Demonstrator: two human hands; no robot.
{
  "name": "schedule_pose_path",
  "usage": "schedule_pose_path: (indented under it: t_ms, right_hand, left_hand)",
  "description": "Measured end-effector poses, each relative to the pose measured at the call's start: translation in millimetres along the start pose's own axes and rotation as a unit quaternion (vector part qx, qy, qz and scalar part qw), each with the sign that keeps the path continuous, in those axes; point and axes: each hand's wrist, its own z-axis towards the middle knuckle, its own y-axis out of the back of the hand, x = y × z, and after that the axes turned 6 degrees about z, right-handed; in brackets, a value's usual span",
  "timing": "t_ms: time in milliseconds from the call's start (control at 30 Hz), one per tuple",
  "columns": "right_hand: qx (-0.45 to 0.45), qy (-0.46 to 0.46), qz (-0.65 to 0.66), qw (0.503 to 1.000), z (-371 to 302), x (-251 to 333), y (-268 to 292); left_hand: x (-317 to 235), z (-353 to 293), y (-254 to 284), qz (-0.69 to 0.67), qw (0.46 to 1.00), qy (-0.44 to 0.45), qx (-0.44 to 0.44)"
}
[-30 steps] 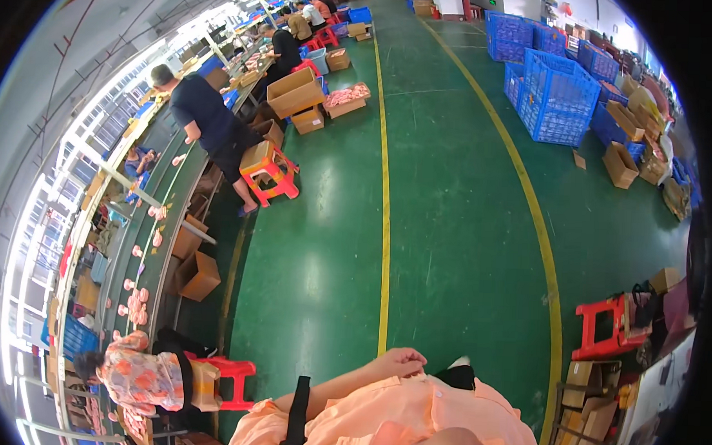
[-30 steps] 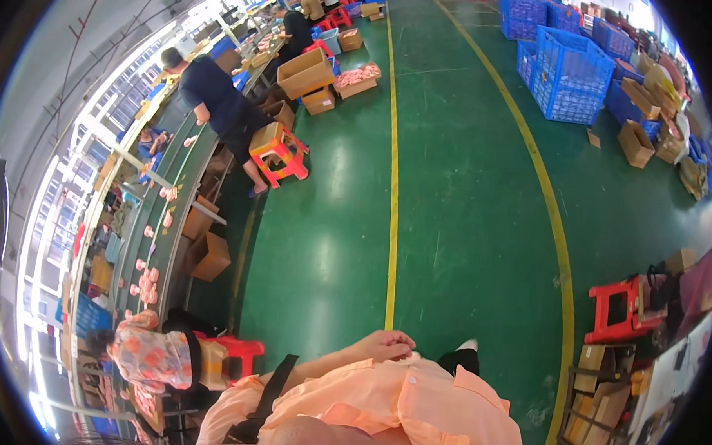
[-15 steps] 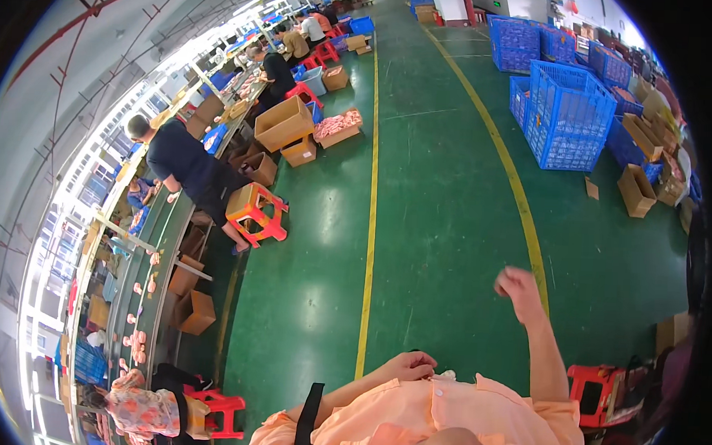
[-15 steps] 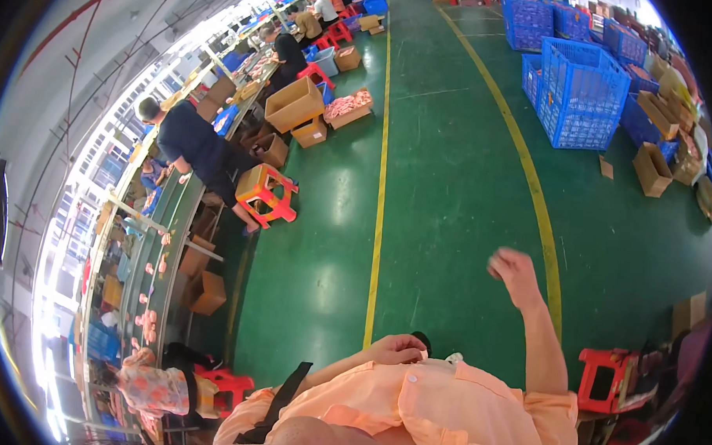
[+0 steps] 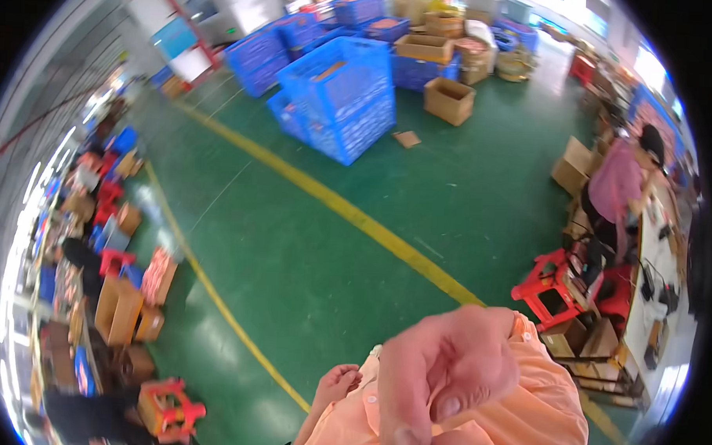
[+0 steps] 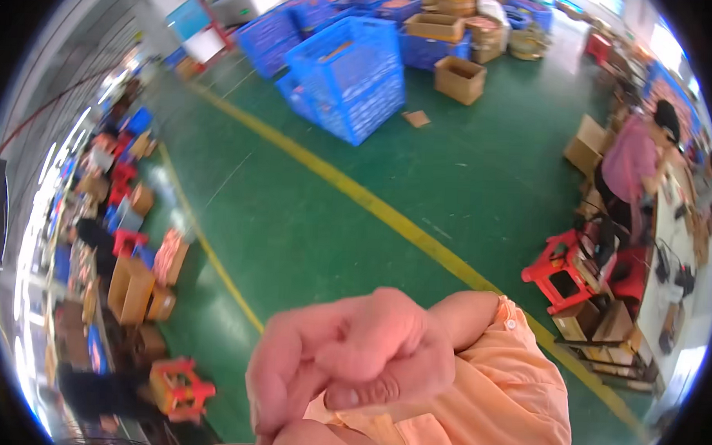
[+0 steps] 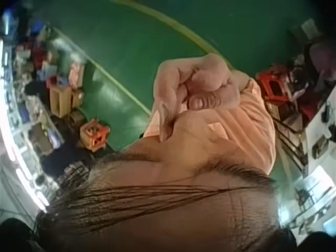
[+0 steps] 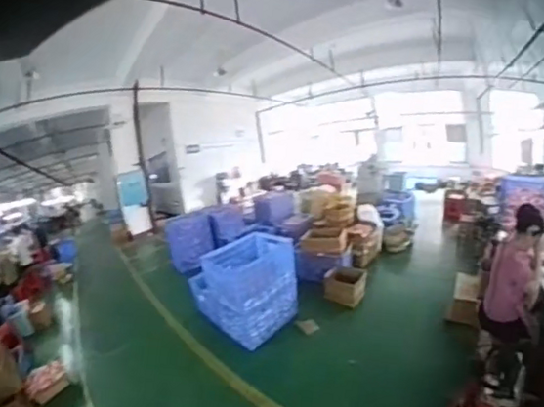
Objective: The person assembles mini handheld fans by connecting components, snapping the casing parts together, testing the fan, and placing finished fans onto a conveyor belt. The person then walks across the workshop, collects fan casing parts in a cardboard tray, brings them back to the workstation, and assembles more mini fans.
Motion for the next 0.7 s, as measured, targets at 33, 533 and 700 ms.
schedule_pose_path:
  t_ms: [33,533,700]
  right_hand:
    - [0.049,0.008,-0.085,0.995,9.2,11.0,13.5]
    - [0.019,0.162,-0.328,0.93,93.4,325.1,194.5]
    - [0.054,-0.097,-0.205,0.972,127.1,397.2,259.3]
  left_hand:
    - [-5.4,29.6,11.7,0.009,0.999,0.003,0.04]
    - [-288.3,321.2,-202.9,0.146,0.945,0.063,0.286]
    - [-334.5,402.6,-243.7,0.2,0.93,0.096,0.293]
